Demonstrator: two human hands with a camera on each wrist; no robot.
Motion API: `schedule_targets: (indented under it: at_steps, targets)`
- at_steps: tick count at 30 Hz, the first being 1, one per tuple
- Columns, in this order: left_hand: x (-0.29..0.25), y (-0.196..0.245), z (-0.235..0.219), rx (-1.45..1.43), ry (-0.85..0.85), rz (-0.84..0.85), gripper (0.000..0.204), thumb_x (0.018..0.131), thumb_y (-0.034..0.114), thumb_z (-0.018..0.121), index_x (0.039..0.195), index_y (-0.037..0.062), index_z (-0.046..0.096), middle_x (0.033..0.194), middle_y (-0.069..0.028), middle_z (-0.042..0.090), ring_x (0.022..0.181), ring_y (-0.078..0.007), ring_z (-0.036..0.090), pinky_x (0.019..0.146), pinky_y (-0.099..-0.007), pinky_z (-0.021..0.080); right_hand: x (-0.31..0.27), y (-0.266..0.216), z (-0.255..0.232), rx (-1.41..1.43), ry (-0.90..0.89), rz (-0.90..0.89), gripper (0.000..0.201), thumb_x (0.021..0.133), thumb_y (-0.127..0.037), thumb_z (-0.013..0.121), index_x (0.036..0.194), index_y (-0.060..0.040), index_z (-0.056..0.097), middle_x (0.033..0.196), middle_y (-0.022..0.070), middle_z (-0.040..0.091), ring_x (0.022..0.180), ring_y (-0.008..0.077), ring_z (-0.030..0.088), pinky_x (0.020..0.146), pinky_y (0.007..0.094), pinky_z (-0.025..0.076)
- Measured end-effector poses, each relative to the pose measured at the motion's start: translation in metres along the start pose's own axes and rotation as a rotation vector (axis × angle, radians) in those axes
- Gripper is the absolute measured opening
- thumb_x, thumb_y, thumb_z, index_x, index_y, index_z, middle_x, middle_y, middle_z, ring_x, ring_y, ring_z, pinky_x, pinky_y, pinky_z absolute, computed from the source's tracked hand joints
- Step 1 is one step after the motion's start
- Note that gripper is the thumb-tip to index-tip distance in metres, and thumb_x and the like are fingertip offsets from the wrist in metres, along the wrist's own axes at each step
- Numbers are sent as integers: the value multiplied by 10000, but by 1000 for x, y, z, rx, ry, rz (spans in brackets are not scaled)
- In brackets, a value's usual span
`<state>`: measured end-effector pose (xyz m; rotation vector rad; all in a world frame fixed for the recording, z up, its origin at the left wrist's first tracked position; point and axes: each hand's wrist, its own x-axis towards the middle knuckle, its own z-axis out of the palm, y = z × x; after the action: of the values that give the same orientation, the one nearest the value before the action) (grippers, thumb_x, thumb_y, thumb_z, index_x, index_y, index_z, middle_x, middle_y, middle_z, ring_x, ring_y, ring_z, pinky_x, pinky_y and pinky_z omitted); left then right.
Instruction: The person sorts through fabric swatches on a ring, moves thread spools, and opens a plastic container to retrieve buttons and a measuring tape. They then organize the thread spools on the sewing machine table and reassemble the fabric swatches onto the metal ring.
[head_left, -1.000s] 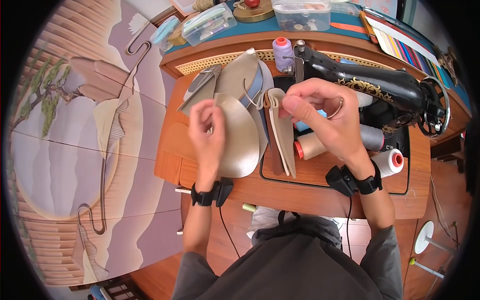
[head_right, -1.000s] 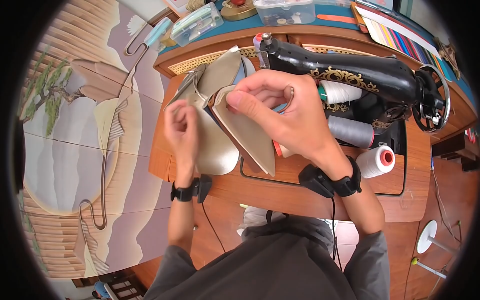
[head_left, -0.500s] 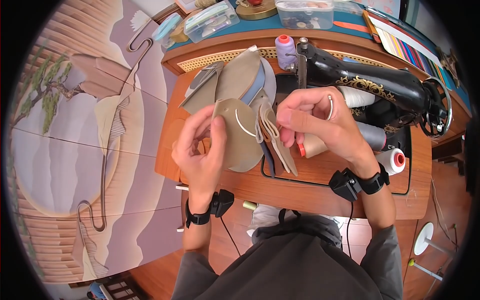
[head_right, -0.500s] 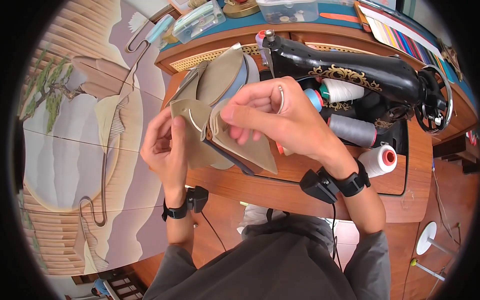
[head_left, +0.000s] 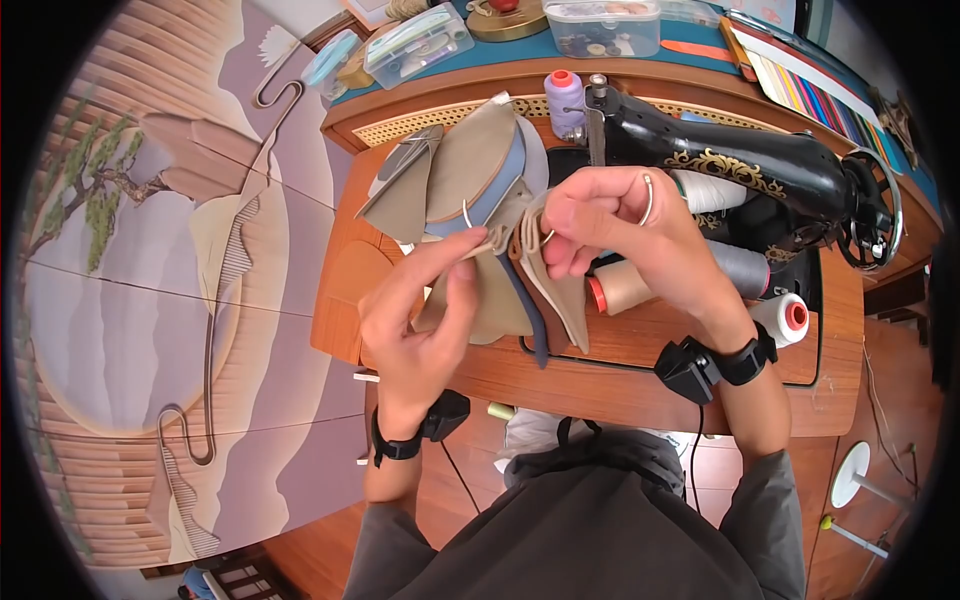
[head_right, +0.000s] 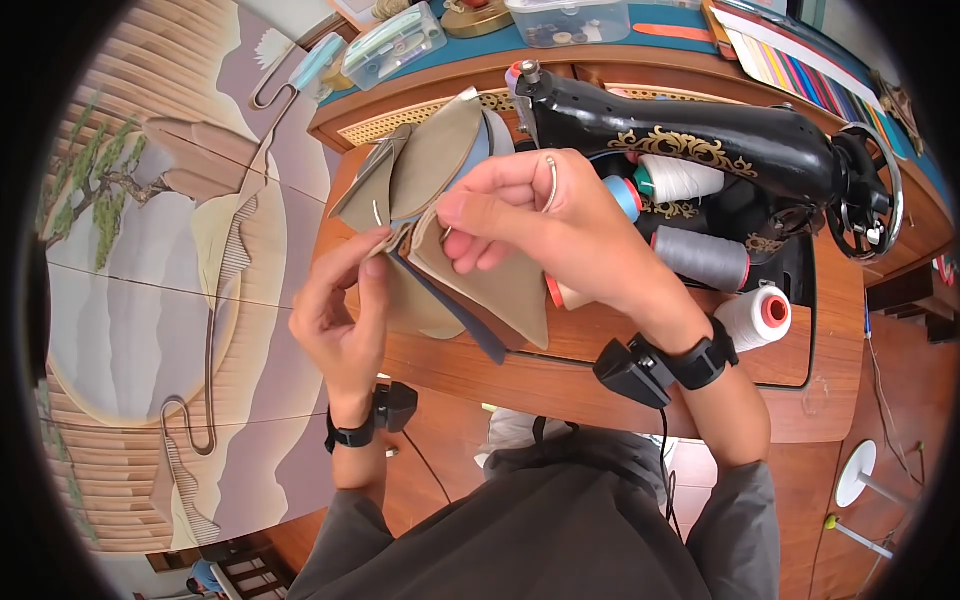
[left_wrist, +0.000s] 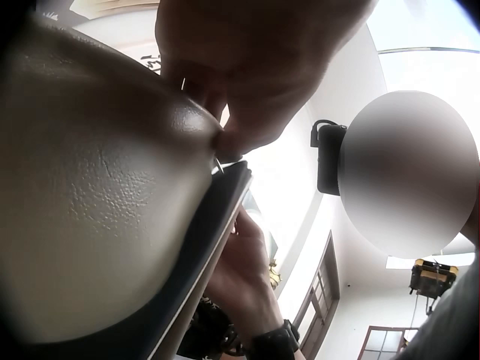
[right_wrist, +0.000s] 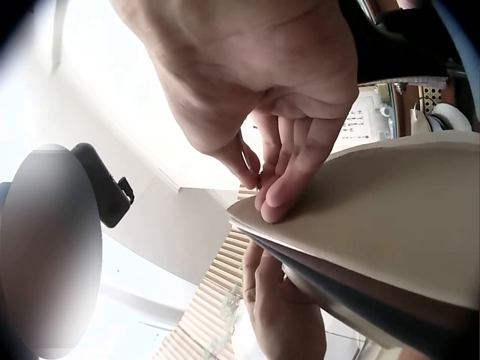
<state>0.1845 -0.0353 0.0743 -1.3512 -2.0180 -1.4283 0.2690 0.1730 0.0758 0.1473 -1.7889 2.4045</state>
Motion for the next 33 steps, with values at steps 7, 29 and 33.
schedule_targets:
  at_steps: [7, 29, 33]
  targets:
    - [-8, 26, 4, 54, 26, -238, 260, 883, -48, 640, 1137, -30, 694, 1012, -165, 743, 947, -196, 726, 851, -301, 546, -4, 18, 27, 27, 131, -242, 192, 940, -162, 691, 1001, 20, 683, 860, 56, 713, 777, 93, 670, 705, 221, 529]
    - [-96, -140, -55, 436, -62, -628, 329, 901, 237, 718, 1116, 5, 630, 930, -132, 668, 909, -265, 639, 859, -371, 490, -13, -6, 5, 15, 266, -510, 205, 1011, -206, 588, 1041, -14, 653, 798, 28, 654, 691, 81, 602, 566, 210, 425]
    - [-103, -129, -35, 507, -97, -520, 345, 837, 289, 785, 990, 12, 646, 807, -97, 602, 809, -244, 582, 777, -366, 479, -10, -4, 0, 3, 274, -509, 234, 1025, -219, 557, 1067, -4, 639, 794, 32, 627, 693, 87, 592, 570, 219, 425]
